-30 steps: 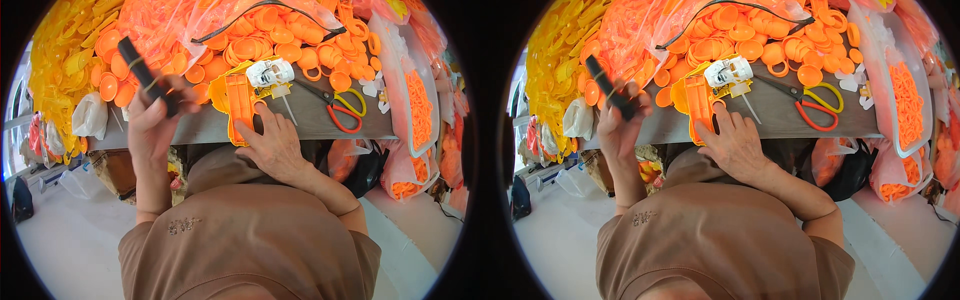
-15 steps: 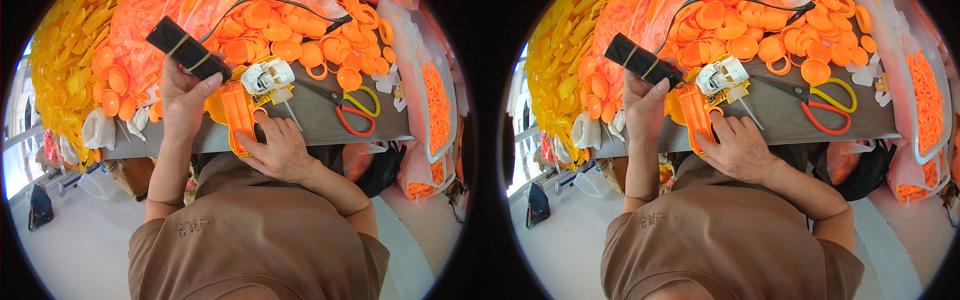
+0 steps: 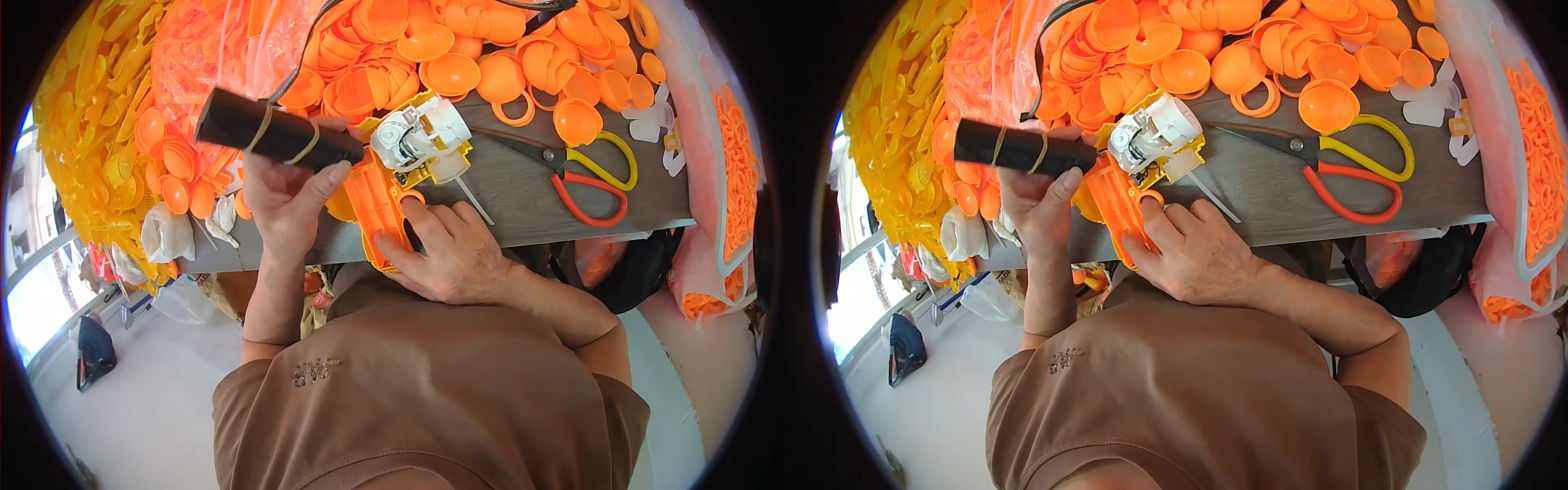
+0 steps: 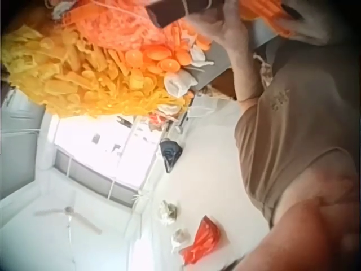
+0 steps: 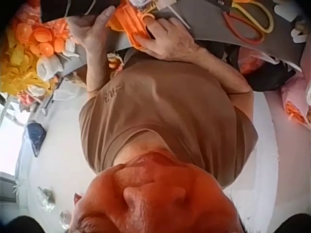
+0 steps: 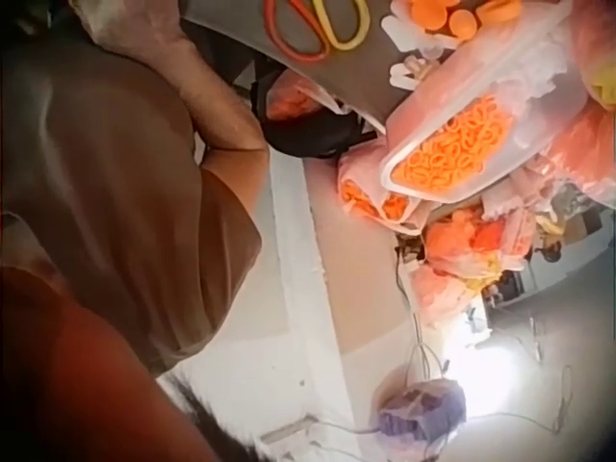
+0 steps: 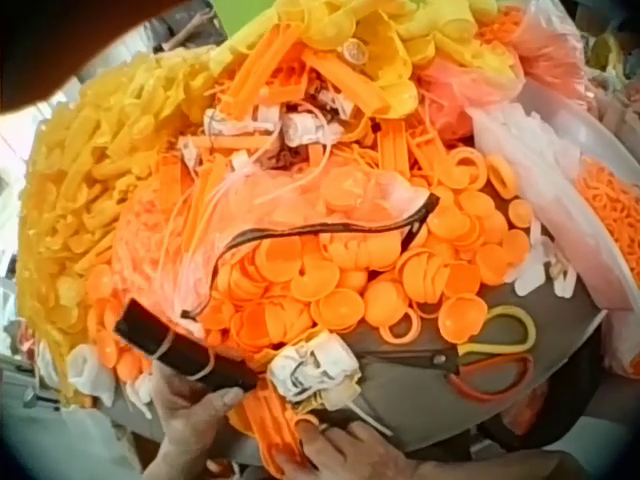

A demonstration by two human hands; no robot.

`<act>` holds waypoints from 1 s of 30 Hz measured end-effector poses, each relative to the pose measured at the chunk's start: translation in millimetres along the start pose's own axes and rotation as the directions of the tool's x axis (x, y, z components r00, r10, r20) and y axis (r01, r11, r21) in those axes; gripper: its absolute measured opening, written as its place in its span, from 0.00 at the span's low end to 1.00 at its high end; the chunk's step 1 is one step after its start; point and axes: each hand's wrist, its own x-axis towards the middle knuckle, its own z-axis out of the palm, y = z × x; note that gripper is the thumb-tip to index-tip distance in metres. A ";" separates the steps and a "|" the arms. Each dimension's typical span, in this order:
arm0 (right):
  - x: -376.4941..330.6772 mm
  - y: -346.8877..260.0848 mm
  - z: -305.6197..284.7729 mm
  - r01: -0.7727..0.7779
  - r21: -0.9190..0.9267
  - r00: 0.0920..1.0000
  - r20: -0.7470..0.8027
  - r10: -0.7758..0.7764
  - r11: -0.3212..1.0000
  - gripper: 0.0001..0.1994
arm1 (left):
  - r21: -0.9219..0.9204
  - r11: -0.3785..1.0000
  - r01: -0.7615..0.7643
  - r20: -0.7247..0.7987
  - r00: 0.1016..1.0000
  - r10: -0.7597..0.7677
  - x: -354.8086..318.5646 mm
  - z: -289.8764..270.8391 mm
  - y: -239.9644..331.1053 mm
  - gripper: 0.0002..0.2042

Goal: Assembling components of toy bubble guns at a workstation.

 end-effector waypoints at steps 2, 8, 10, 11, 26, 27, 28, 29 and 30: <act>-1.3 1.3 1.4 0.018 0.006 1.000 0.006 -0.018 1.000 0.22 | 0.169 0.982 -0.080 0.024 0.997 0.077 -4.3 -0.9 -1.4 0.18; 0.6 5.7 -0.5 0.026 0.031 1.000 -0.014 -0.026 0.999 0.19 | 0.349 0.925 -0.151 0.110 0.987 0.119 -1.5 -3.4 -3.4 0.17; 3.0 7.5 -4.0 0.036 0.043 0.999 0.002 -0.036 0.998 0.17 | 0.432 0.889 -0.152 0.091 0.988 0.125 -3.1 -5.9 -5.3 0.17; 3.1 8.1 -4.0 0.027 0.043 1.000 -0.001 -0.026 0.999 0.17 | 0.431 0.890 -0.150 0.099 0.988 0.119 -3.8 -4.9 -8.4 0.17; 1.2 13.0 -1.2 0.018 0.101 0.997 -0.072 -0.011 0.995 0.14 | 0.555 0.805 -0.210 0.071 0.976 0.206 -5.0 -1.5 -12.5 0.17; 0.8 13.3 -1.1 0.022 0.104 0.997 -0.077 -0.014 0.994 0.14 | 0.554 0.807 -0.206 0.060 0.976 0.207 -6.3 -2.3 -13.2 0.18; 1.2 13.4 -1.4 0.023 0.100 0.997 -0.079 -0.015 0.995 0.14 | 0.552 0.809 -0.202 0.050 0.976 0.210 -6.9 -2.3 -14.4 0.18; 2.0 13.3 -2.1 0.012 0.103 0.996 -0.086 -0.003 0.995 0.14 | 0.549 0.809 -0.209 0.052 0.975 0.216 -6.6 -1.1 -15.8 0.18; 2.6 12.1 -2.2 0.005 0.107 0.996 -0.093 0.005 0.994 0.14 | 0.529 0.821 -0.216 0.039 0.972 0.230 -7.5 -0.5 -16.1 0.18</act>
